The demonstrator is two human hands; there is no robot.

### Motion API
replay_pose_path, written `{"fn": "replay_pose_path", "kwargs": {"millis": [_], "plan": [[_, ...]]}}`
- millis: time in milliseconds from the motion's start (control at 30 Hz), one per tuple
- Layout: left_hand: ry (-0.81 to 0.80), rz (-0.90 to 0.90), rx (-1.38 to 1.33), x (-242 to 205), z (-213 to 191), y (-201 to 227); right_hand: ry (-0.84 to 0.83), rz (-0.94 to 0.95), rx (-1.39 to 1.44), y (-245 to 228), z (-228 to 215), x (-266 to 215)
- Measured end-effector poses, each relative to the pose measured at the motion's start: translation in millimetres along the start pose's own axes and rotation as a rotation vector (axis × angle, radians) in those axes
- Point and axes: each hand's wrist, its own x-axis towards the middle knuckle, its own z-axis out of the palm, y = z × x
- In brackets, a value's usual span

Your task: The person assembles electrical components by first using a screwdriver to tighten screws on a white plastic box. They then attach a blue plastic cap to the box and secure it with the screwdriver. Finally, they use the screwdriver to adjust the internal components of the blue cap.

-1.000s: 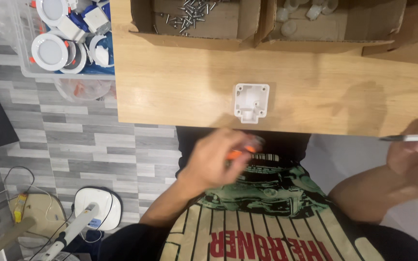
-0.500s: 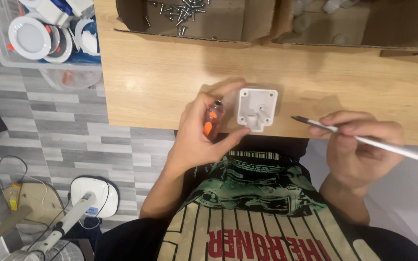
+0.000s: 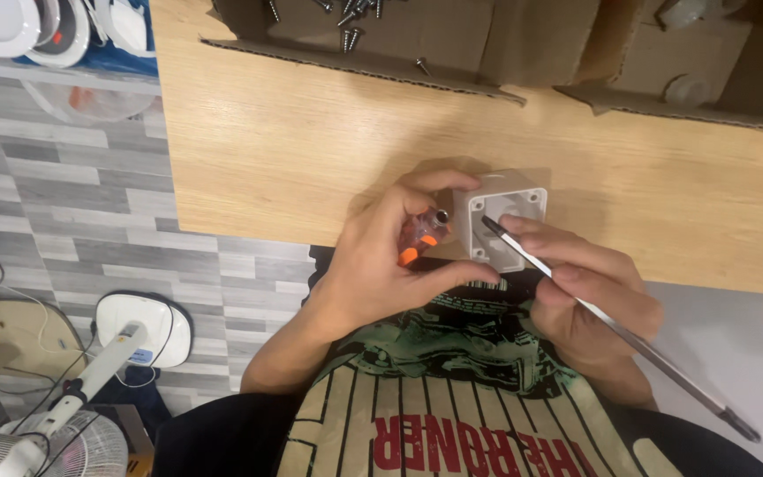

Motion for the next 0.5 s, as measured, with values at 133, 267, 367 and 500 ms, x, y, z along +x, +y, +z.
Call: {"fn": "replay_pose_path", "kwargs": {"millis": [133, 267, 367, 500], "plan": [[-0.003, -0.043, 0.018, -2.5, 0.6, 3.4, 0.086, -0.117, -0.001, 18.2, 11.8, 0.1], [0.0, -0.044, 0.001, -2.0, 0.1, 5.8, 0.083, -0.113, -0.056, 20.1, 11.1, -3.6], [0.018, -0.017, 0.01, -1.6, -0.1, 5.0, 0.059, -0.081, -0.061, 22.5, 9.8, -9.0], [0.037, -0.02, 0.062, -2.9, -0.6, 5.1, 0.036, -0.1, -0.084, 22.0, 10.9, -7.3]]}}
